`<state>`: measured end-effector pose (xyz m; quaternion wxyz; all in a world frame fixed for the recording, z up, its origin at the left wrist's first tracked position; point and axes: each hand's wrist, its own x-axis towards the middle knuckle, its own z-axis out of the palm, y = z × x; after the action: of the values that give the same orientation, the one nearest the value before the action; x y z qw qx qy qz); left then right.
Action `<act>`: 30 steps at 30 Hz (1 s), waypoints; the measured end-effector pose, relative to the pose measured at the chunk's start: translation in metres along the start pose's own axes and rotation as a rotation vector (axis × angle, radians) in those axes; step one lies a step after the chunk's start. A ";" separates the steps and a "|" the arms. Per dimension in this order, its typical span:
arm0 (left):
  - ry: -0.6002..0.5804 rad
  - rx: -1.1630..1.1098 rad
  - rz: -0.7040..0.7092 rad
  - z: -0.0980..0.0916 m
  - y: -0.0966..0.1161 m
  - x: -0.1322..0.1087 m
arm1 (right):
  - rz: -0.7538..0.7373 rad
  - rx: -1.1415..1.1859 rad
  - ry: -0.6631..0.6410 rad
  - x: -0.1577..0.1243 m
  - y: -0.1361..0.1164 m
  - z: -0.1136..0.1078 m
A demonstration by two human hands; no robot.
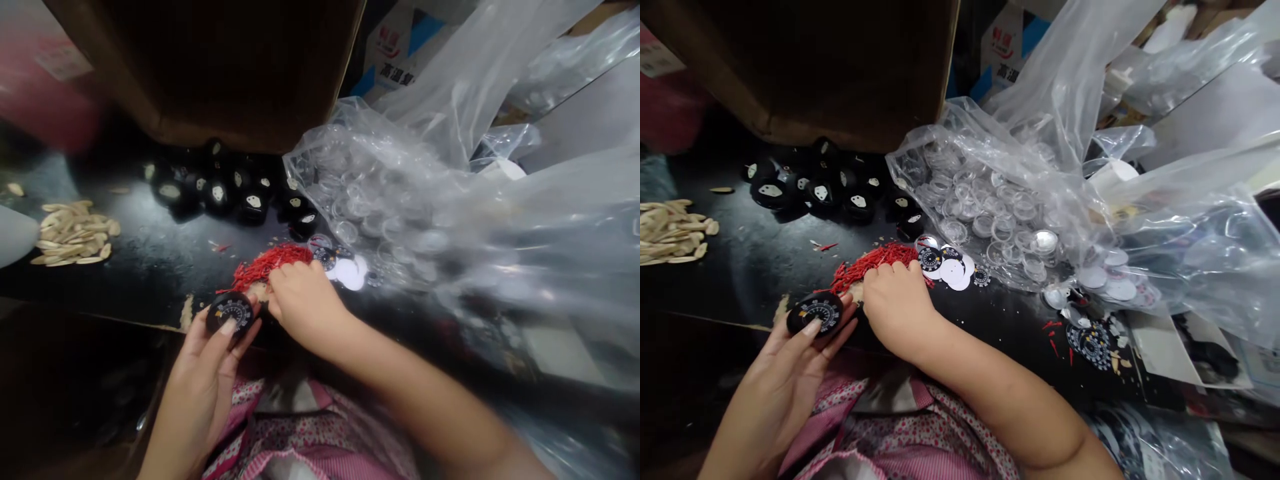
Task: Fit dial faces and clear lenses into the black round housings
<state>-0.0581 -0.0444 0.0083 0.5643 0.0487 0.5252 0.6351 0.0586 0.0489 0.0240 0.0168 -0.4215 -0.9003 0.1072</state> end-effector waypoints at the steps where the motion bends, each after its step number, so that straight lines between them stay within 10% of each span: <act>1: 0.002 -0.027 -0.037 0.000 0.000 0.000 | 0.010 0.049 -0.006 0.000 0.001 -0.001; 7: -0.141 -0.186 -0.328 0.008 -0.003 0.001 | 0.116 0.477 0.113 -0.021 0.009 -0.001; 15: -0.113 0.061 0.007 0.018 -0.014 0.001 | 0.087 0.468 0.228 -0.043 0.012 -0.011; 30: -0.289 0.267 0.133 0.021 -0.031 0.004 | 0.178 0.733 0.228 -0.051 0.008 -0.021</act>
<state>-0.0256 -0.0343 -0.0069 0.5794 0.2481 0.5137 0.5821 0.1002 0.0192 0.0455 0.2567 -0.4730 -0.7548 0.3751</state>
